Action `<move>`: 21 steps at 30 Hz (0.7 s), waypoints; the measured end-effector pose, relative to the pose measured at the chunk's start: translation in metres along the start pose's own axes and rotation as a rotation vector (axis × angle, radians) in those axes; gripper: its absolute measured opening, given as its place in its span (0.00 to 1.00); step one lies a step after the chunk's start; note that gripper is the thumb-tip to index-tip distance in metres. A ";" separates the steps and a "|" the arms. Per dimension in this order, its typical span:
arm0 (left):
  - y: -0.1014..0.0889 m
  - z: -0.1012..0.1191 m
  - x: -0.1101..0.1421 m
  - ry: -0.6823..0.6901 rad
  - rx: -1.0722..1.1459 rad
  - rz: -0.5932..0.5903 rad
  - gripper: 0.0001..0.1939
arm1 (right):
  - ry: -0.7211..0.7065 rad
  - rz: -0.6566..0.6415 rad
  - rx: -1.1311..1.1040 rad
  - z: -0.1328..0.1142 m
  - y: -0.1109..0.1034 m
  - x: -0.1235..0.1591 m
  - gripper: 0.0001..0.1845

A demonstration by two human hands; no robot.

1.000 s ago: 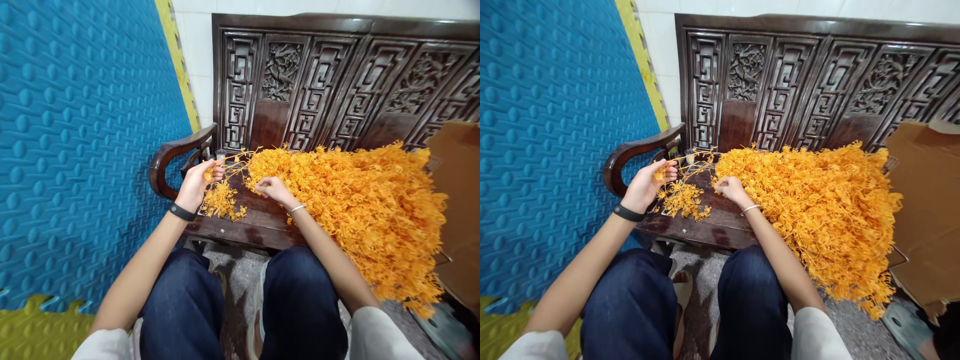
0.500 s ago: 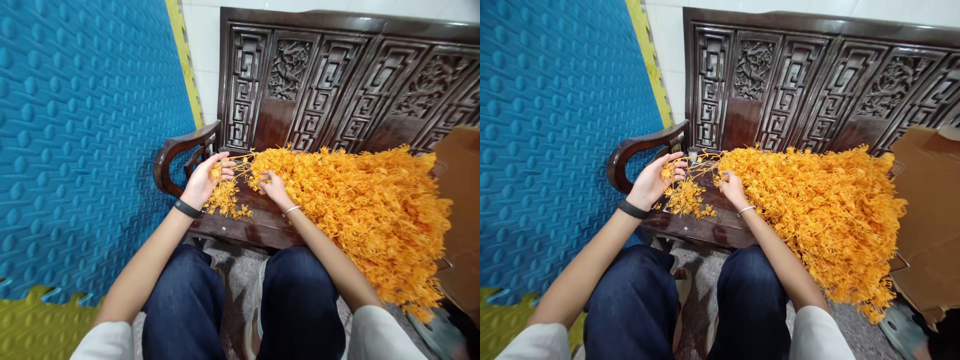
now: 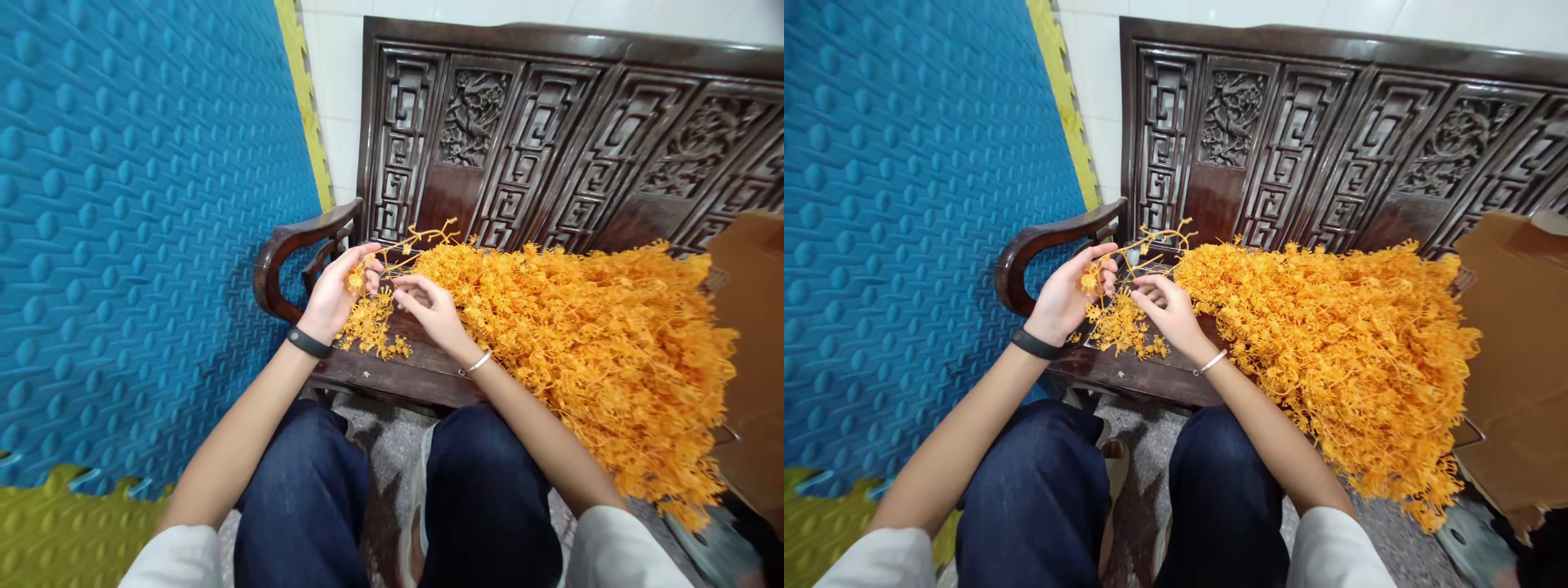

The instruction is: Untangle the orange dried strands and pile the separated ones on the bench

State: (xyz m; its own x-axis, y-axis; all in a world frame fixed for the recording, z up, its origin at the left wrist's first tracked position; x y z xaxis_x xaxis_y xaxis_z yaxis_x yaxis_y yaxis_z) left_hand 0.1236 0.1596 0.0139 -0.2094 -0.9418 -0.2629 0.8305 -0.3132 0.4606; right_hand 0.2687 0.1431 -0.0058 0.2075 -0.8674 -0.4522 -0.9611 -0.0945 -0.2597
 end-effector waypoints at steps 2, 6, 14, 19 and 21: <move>0.001 0.001 0.001 0.026 -0.044 -0.006 0.12 | -0.047 0.091 0.007 -0.001 -0.004 0.000 0.11; 0.000 -0.003 0.002 -0.019 -0.111 0.007 0.15 | -0.099 0.103 -0.037 -0.005 -0.005 0.003 0.10; 0.013 -0.006 0.006 -0.045 -0.231 -0.228 0.28 | -0.065 0.100 -0.024 0.002 0.002 0.000 0.18; 0.015 -0.011 0.008 -0.053 -0.413 -0.279 0.29 | -0.092 0.181 -0.041 0.003 -0.007 -0.001 0.12; 0.011 -0.015 0.006 -0.059 -0.446 -0.251 0.30 | -0.115 0.195 -0.030 0.001 -0.011 -0.001 0.10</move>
State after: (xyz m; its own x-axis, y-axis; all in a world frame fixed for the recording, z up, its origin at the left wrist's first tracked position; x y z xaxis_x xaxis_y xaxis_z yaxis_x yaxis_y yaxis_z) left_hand 0.1392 0.1520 0.0050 -0.4483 -0.8538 -0.2645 0.8877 -0.4599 -0.0199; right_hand 0.2795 0.1453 -0.0032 0.0347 -0.8092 -0.5865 -0.9897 0.0536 -0.1325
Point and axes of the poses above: each hand's wrist, its own x-axis away from the middle knuckle, its own y-axis out of the palm, z = x × y, the point moved 5 cm from there along -x, towards the middle knuckle
